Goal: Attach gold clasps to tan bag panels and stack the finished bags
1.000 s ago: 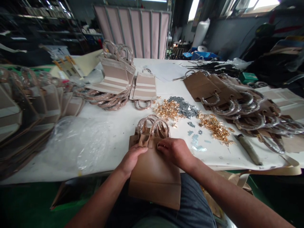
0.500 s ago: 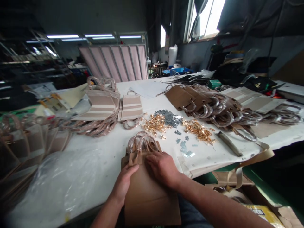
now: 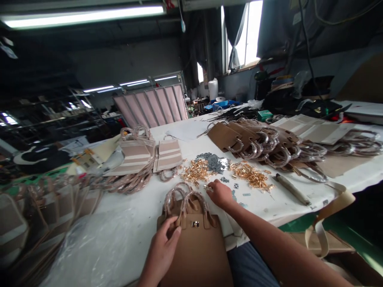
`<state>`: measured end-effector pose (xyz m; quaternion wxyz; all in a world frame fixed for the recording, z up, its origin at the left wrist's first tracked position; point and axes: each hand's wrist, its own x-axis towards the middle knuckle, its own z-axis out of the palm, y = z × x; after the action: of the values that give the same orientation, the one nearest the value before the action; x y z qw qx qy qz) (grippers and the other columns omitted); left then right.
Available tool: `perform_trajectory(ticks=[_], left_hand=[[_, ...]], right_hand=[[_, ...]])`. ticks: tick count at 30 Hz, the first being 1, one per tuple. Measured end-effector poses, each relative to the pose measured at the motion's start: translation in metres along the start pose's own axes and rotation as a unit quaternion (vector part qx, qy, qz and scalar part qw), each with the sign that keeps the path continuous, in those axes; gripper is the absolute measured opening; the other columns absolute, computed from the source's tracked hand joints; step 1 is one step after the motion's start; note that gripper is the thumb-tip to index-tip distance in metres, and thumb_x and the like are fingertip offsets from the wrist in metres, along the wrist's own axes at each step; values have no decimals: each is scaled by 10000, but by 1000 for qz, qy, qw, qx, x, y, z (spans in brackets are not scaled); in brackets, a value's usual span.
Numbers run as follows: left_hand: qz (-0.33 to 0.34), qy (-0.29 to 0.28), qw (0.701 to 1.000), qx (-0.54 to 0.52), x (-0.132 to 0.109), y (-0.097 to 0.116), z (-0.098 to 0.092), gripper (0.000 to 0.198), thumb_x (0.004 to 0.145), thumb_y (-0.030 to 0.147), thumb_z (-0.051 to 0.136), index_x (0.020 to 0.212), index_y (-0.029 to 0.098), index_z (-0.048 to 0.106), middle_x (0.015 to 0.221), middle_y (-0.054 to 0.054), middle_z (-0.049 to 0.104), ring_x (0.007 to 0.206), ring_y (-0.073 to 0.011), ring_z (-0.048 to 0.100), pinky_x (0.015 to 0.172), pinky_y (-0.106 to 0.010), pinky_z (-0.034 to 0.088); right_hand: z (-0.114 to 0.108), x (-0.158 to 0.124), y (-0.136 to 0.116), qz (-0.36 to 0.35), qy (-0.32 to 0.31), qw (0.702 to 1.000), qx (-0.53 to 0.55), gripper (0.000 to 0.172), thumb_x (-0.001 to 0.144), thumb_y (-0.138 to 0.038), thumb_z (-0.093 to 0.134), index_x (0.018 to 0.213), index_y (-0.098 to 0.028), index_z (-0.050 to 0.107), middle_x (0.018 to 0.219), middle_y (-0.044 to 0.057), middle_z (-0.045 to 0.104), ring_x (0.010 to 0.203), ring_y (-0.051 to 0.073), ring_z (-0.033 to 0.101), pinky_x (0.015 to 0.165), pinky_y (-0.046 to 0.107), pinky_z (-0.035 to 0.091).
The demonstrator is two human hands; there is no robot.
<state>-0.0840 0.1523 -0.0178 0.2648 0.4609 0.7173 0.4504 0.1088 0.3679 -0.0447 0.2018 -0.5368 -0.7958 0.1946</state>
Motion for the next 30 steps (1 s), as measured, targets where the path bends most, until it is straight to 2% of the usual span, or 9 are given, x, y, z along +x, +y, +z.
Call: perform_trajectory(ticks=[4, 7, 10, 13, 16, 19, 22, 25, 30], left_hand=[[-19, 21, 1000, 1, 5, 4, 11, 320, 745, 459, 675, 953, 216, 688, 928, -74, 731, 917, -307, 662, 866, -403, 493], [-36, 27, 999, 2, 9, -3, 20, 376, 716, 566, 724, 826, 229, 600, 746, -8, 635, 762, -253, 600, 731, -341, 458], [-30, 36, 999, 0, 10, -8, 22, 500, 719, 674, 738, 714, 235, 497, 638, 34, 495, 667, -203, 504, 652, -302, 406], [-39, 35, 998, -17, 8, -7, 19, 574, 704, 757, 739, 714, 222, 532, 653, 21, 520, 689, -206, 513, 663, -297, 405], [-45, 66, 995, -67, 8, -1, 15, 626, 701, 817, 719, 740, 208, 582, 695, 1, 581, 717, -211, 537, 688, -298, 418], [-45, 108, 987, -111, 12, 3, 14, 601, 755, 800, 695, 783, 208, 597, 720, 0, 606, 727, -205, 549, 701, -301, 434], [-60, 135, 973, -179, 14, 5, 14, 579, 745, 746, 745, 926, 200, 678, 865, -39, 705, 879, -254, 646, 805, -333, 493], [-123, 93, 945, -287, 8, 5, 11, 559, 751, 653, 778, 1057, 188, 727, 952, -75, 756, 978, -302, 707, 871, -389, 537], [-221, 30, 886, -406, -8, 10, 5, 498, 702, 553, 831, 986, 154, 748, 816, -93, 766, 826, -312, 750, 796, -426, 575]], right_hand=[[6, 9, -2, 14, 15, 1000, -8, 213, 961, -304, 606, 995, -248, 808, 1094, 58, 761, 894, 210, 700, 667, 270, 410], [0, 14, 0, 12, 27, 1000, -5, 242, 949, -346, 651, 1139, -265, 777, 1058, 34, 773, 904, 196, 700, 679, 255, 419], [-16, 13, 15, 1, 37, 999, -10, 297, 975, -406, 645, 1233, -295, 739, 1098, 14, 769, 901, 172, 695, 692, 244, 438], [-41, 11, 44, 12, 47, 998, -38, 270, 1034, -374, 546, 1163, -270, 760, 1196, 37, 743, 900, 170, 685, 700, 252, 453], [-62, 17, 76, 47, 43, 995, -82, 281, 1020, -337, 545, 1165, -228, 760, 1256, 88, 711, 895, 196, 683, 668, 261, 443], [-69, 28, 96, 64, 17, 991, -120, 247, 958, -348, 626, 1110, -229, 781, 1202, 94, 716, 904, 225, 682, 645, 269, 416], [-68, 36, 102, 58, -9, 988, -146, 236, 952, -365, 630, 1086, -252, 788, 1145, 80, 728, 948, 240, 677, 648, 274, 395], [-69, 38, 101, 41, -40, 984, -167, 217, 954, -360, 626, 1013, -242, 799, 1071, 87, 742, 959, 252, 672, 672, 289, 380], [-73, 41, 104, 21, -77, 978, -195, 206, 948, -331, 617, 972, -245, 803, 1107, 127, 743, 960, 295, 654, 722, 337, 363]])
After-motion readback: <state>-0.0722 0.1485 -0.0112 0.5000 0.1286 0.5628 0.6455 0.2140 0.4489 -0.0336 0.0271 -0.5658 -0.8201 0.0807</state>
